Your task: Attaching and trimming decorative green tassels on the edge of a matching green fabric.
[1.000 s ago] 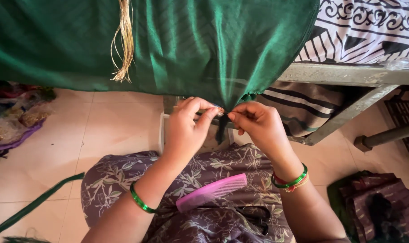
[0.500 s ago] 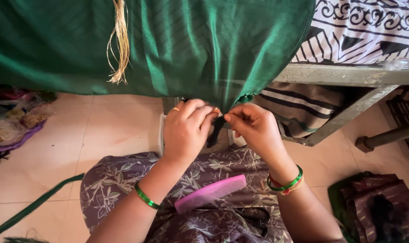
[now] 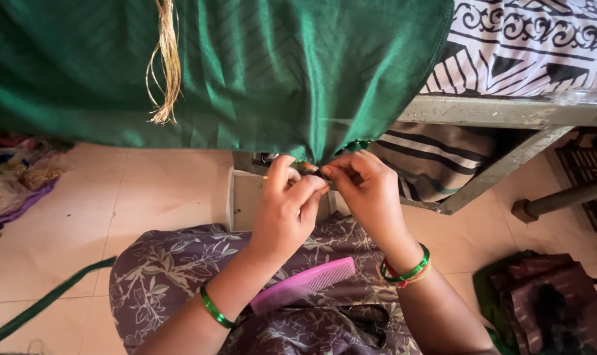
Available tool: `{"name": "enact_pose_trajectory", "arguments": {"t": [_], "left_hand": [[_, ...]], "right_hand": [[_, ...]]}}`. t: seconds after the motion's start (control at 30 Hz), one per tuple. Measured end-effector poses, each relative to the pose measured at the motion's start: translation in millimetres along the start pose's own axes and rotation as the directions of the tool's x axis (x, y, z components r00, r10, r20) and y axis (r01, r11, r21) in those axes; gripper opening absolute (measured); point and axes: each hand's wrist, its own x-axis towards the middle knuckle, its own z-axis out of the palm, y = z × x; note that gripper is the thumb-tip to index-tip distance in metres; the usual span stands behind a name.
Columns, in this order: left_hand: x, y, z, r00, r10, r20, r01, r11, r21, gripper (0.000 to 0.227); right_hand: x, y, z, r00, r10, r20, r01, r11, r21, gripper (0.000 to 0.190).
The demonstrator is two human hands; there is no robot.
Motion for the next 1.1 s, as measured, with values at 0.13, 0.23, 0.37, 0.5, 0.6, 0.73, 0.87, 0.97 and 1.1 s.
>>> {"name": "enact_pose_trajectory", "arguments": {"t": [0.13, 0.23, 0.37, 0.5, 0.6, 0.73, 0.87, 0.97, 1.1], "left_hand": [[-3.8, -8.5, 6.9, 0.979, -0.193, 0.066, 0.203, 0.947, -0.247, 0.01], [-2.1, -8.1, 7.8, 0.939, -0.318, 0.133, 0.344, 0.852, -0.395, 0.009], [-5.1, -14.8, 16.7, 0.912, -0.39, 0.123, 0.404, 0.812, -0.42, 0.008], [-6.8, -24.7, 17.3, 0.922, -0.376, 0.092, 0.376, 0.812, -0.447, 0.011], [1.7, -10.1, 5.1, 0.973, -0.22, 0.076, 0.232, 0.945, -0.232, 0.012], [2.5, -4.9, 1.6, 0.943, -0.309, 0.121, 0.332, 0.901, -0.28, 0.007], [-13.8, -26.0, 9.3, 0.856, -0.458, 0.238, 0.506, 0.653, -0.563, 0.006], [-14.7, -28.1, 6.1, 0.802, -0.52, 0.293, 0.59, 0.621, -0.516, 0.007], [-13.2, -26.7, 16.6, 0.797, -0.521, 0.305, 0.541, 0.392, -0.744, 0.007]], "right_hand": [[0.3, -5.8, -1.8, 0.997, -0.064, -0.035, 0.06, 0.993, -0.103, 0.006], [-0.3, -9.5, -3.2, 0.995, -0.088, -0.049, 0.078, 0.982, -0.172, 0.007], [-3.5, -18.4, -13.1, 0.993, -0.118, -0.026, 0.109, 0.965, -0.239, 0.006], [-2.0, -28.4, -31.6, 0.921, -0.351, 0.172, 0.389, 0.864, -0.319, 0.012], [1.3, -47.1, -39.7, 0.869, -0.386, 0.309, 0.49, 0.758, -0.431, 0.014], [7.6, -56.1, -35.2, 0.867, -0.381, 0.32, 0.495, 0.721, -0.485, 0.019], [6.0, -45.5, -18.7, 0.936, -0.326, 0.131, 0.35, 0.901, -0.258, 0.016], [6.6, -51.6, -9.2, 0.899, -0.407, 0.16, 0.43, 0.89, -0.15, 0.037], [1.1, -30.0, -3.1, 0.874, -0.478, 0.084, 0.483, 0.841, -0.243, 0.026]]}}
